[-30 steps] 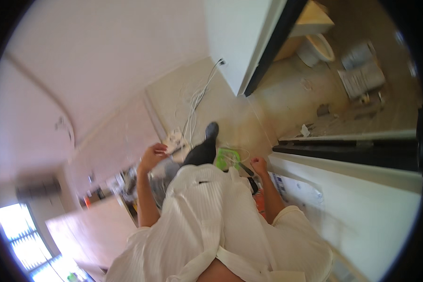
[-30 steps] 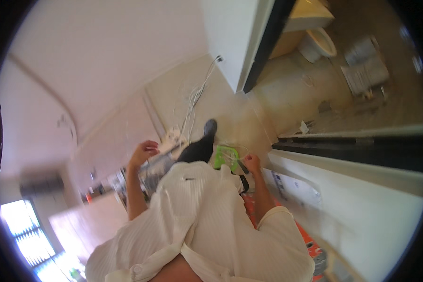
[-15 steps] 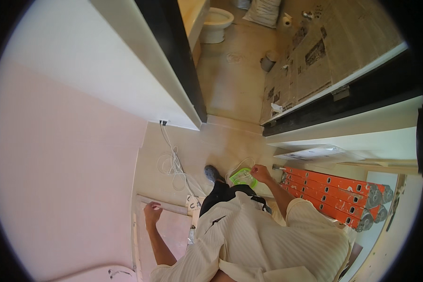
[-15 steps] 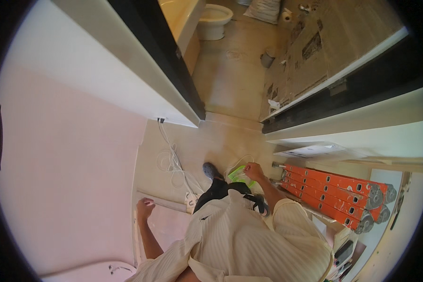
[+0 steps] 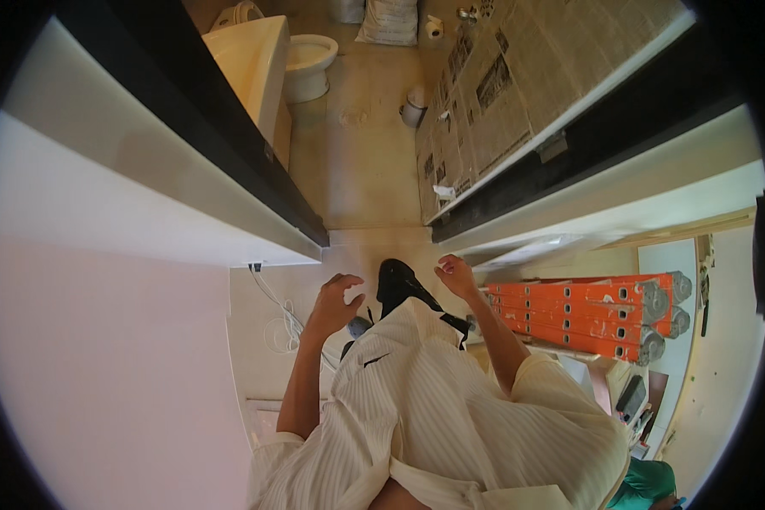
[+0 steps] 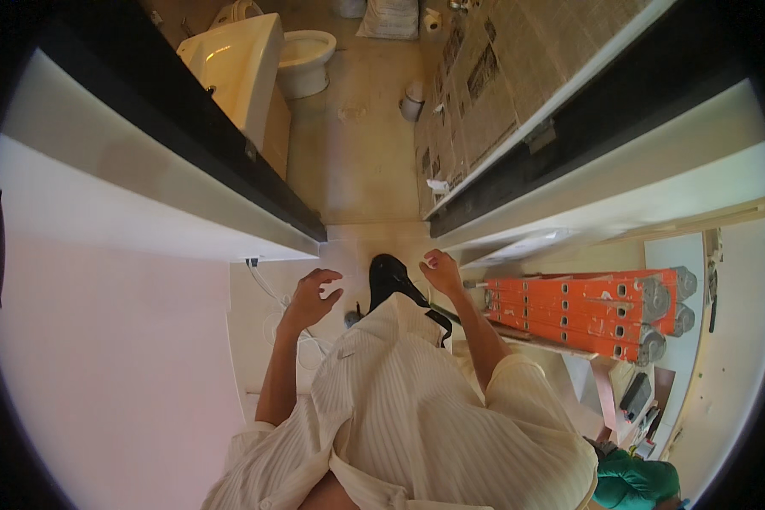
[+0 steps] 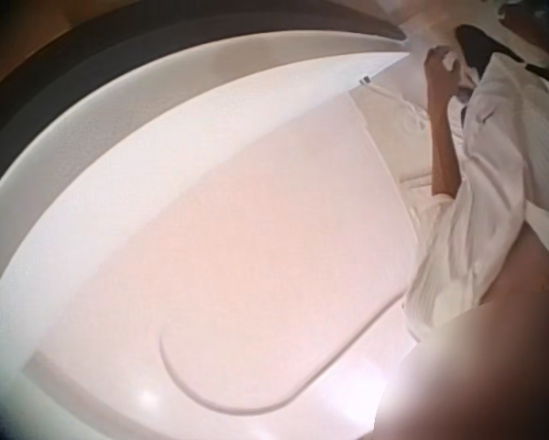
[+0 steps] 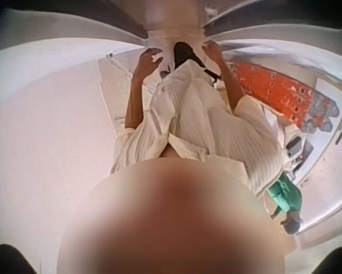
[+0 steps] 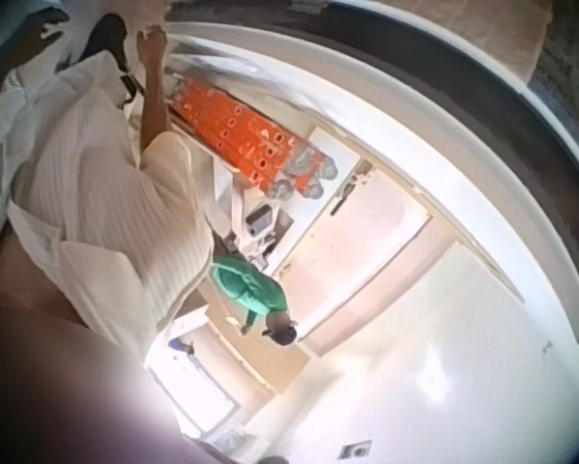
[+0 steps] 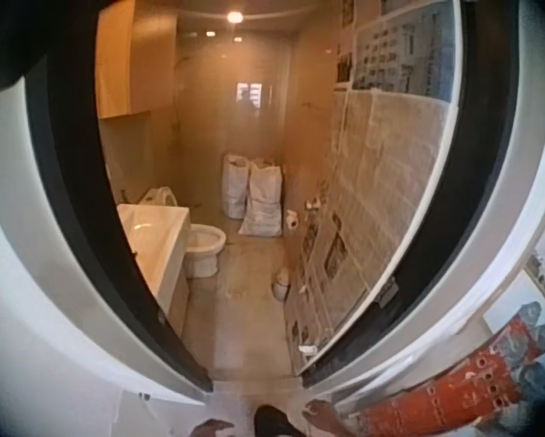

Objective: The person sands a wooden cabinet door with a sanding block, then walks to the kitchen sink to wash a white cloth under running water. They wring out the cloth and return to the room where other workers are present.

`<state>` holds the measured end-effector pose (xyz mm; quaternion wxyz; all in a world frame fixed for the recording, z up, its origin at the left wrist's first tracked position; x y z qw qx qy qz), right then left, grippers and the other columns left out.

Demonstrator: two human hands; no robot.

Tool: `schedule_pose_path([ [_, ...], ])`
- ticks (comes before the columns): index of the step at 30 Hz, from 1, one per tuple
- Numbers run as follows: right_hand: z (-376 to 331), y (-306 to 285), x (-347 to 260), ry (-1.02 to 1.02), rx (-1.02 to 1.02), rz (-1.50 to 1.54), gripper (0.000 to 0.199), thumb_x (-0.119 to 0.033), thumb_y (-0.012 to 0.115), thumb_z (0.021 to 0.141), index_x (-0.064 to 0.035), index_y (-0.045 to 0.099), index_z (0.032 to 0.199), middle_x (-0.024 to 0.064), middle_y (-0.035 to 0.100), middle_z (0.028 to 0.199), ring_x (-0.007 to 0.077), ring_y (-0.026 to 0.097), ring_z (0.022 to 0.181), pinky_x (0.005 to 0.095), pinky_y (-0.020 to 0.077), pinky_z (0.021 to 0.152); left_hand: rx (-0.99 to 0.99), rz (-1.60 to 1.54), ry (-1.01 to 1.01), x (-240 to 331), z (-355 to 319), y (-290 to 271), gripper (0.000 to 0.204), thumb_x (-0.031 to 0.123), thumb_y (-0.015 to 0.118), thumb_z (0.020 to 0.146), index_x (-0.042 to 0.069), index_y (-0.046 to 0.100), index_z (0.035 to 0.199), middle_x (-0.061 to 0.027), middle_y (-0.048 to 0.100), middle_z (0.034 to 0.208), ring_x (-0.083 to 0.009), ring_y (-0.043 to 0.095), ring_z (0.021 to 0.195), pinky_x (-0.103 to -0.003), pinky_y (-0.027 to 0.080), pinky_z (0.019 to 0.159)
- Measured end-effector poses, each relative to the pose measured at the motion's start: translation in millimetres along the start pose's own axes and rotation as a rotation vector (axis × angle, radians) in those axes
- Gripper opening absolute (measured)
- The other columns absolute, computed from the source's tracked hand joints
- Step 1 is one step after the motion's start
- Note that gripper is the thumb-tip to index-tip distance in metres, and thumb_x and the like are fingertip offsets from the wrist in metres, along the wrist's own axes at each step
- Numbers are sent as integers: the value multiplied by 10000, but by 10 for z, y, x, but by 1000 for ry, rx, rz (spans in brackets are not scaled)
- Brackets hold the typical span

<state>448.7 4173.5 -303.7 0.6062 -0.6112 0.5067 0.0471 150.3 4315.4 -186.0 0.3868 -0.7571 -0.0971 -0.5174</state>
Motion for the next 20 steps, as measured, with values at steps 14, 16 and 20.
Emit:
schedule_pose_path([
  [14, 3254, -687, -2073, -510, -228, 351, 148, -117, 643, 856, -44, 636, 986, 46, 600, 937, 128, 594, 845, 275, 500, 716, 39, 136, -188, -141, 2145, -54, 348, 189, 675, 787, 48, 595, 1095, -166, 571, 1072, -327, 557, 1016, -388, 443, 893],
  [16, 3713, -823, -2508, -512, -266, 448, 153, -91, 653, 837, -67, 628, 986, 61, 617, 983, 144, 600, 823, 275, 502, 691, 58, 62, -266, 109, 2427, -252, 354, 186, 676, 788, 46, 589, 1101, -167, 563, 1076, -327, 548, 1029, -388, 440, 890],
  [20, 4092, -1990, -4183, -1010, -52, 589, 172, -62, 593, 875, -60, 624, 1045, -10, 615, 979, 67, 526, 831, 224, 425, 717, 258, 73, -266, 459, 2890, -605, 332, 175, 661, 813, 44, 595, 1111, -172, 562, 1104, -343, 536, 1065, -397, 422, 938],
])
Point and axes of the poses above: each hand's wrist, its own z-axis towards the middle knuckle, its own y-axis out of the palm, x = y × z, the point moved 1 cm from there along z, towards the middle knuckle
